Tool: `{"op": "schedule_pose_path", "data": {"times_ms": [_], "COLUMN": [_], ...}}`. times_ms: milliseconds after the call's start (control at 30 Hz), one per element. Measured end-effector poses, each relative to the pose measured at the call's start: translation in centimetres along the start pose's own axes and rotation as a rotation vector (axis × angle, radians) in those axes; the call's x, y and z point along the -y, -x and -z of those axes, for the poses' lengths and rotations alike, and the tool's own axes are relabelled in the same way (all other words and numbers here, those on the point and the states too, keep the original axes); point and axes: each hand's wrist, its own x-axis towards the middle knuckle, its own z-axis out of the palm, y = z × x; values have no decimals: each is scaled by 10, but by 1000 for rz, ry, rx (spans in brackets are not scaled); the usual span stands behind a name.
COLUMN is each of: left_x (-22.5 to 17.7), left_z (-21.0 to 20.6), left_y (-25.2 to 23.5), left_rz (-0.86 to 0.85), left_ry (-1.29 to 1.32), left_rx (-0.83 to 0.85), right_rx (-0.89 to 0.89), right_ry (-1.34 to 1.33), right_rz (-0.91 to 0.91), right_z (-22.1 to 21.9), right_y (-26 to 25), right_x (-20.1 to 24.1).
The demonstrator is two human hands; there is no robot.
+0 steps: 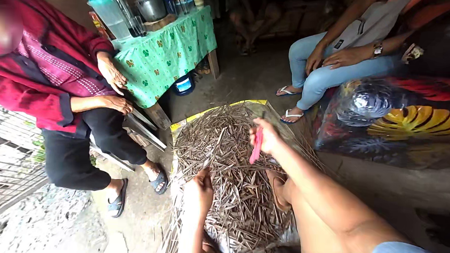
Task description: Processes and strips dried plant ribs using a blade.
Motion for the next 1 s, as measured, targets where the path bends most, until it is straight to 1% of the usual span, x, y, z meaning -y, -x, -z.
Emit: {"op": "schedule_pose_path", "data": {"times_ms": [33,67,133,167,233,333,467,533,633,700,800,867,933,1000], "left_x": [-2,-3,-6,-7,-7,-7,-9,-8,-10,-11,-11,-8,-3,0], "left_z": [1,1,3,3,1,-2,-3,-3,-2,0,2,6,8,8], "left_y": [-1,-1,-1,-1,-1,0,-1,2,6,9,18,23,23,22], "left_rz": [13,29,48,53,51,47,64,53,14,-25,-76,-87,-70,-24], "left_ry": [2,-2,-4,-6,-13,-19,-31,-38,-59,-81,-101,-93,-87,-67], "left_rx": [9,17,20,16,4,2,8,10,-2,-17,-49,-57,-38,-1], "right_rx": [85,213,431,520,634,689,740,702,572,396,53,-86,-70,68], "right_ry": [142,331,811,1024,1288,1424,1447,1485,1516,1541,1507,1469,1408,1331], "right_rz": [14,75,324,407,474,485,552,569,596,570,463,550,611,606], "right_z": [-6,-11,-20,-24,-29,-29,-28,-29,-26,-23,-9,6,11,5], "right_y": [11,24,46,54,64,57,58,58,45,33,9,-4,-4,5], "right_x": [-10,-22,-42,-45,-49,-54,-63,-64,-52,-38,-16,-5,1,2]}}
